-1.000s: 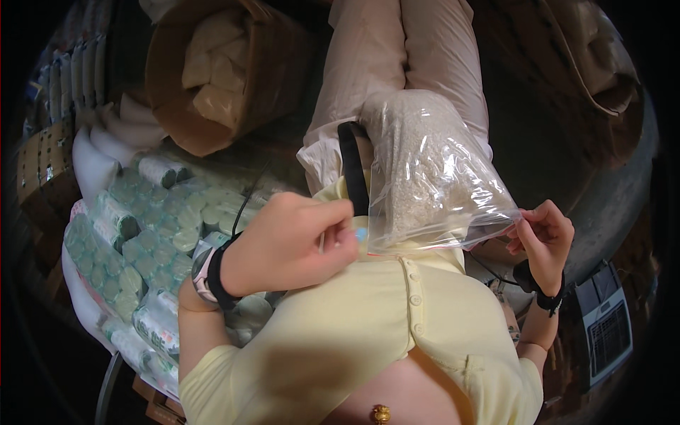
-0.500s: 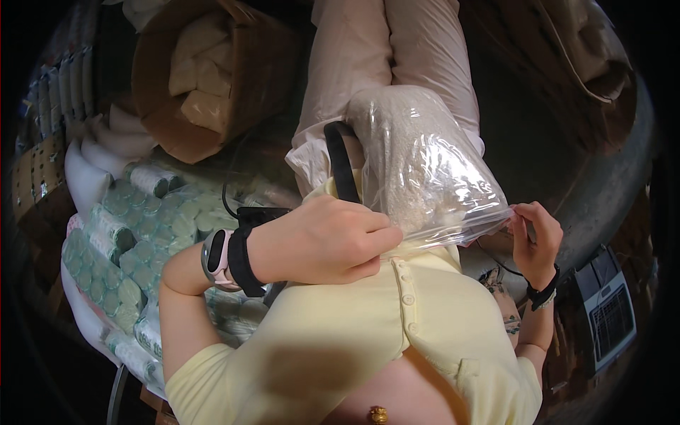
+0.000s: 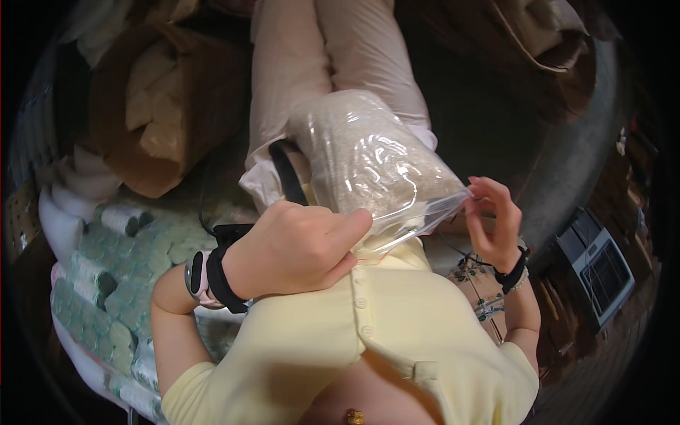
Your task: The person is placing a smaller bag of grain into a larger protective plastic zip bag and sealing it.
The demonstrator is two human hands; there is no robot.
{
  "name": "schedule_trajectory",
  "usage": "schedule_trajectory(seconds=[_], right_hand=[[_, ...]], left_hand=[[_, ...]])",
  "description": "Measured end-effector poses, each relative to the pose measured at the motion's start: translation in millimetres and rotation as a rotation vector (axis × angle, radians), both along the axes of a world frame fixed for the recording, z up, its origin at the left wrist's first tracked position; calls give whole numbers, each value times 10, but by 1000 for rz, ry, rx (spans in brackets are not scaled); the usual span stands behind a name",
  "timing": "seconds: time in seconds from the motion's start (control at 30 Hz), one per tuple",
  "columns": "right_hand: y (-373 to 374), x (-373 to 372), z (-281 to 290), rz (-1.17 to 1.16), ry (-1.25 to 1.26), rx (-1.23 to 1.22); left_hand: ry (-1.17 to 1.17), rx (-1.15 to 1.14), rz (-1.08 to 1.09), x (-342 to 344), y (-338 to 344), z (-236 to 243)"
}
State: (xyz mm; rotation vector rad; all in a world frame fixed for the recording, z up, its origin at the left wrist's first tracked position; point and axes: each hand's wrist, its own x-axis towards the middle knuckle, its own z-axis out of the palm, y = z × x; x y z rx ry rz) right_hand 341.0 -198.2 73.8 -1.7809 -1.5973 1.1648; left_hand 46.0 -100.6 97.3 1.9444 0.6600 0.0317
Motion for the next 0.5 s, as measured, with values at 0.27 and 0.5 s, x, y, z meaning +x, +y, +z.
schedule_trajectory(seconds=[0.27, 0.5], right_hand=[[-75, -187, -103, -219, 114, -290], [-30, -243, -132, -211, -124, -264]], left_hand=[[41, 433, -77, 637, 50, -131], [-131, 481, -106, 1025, 68, -372]])
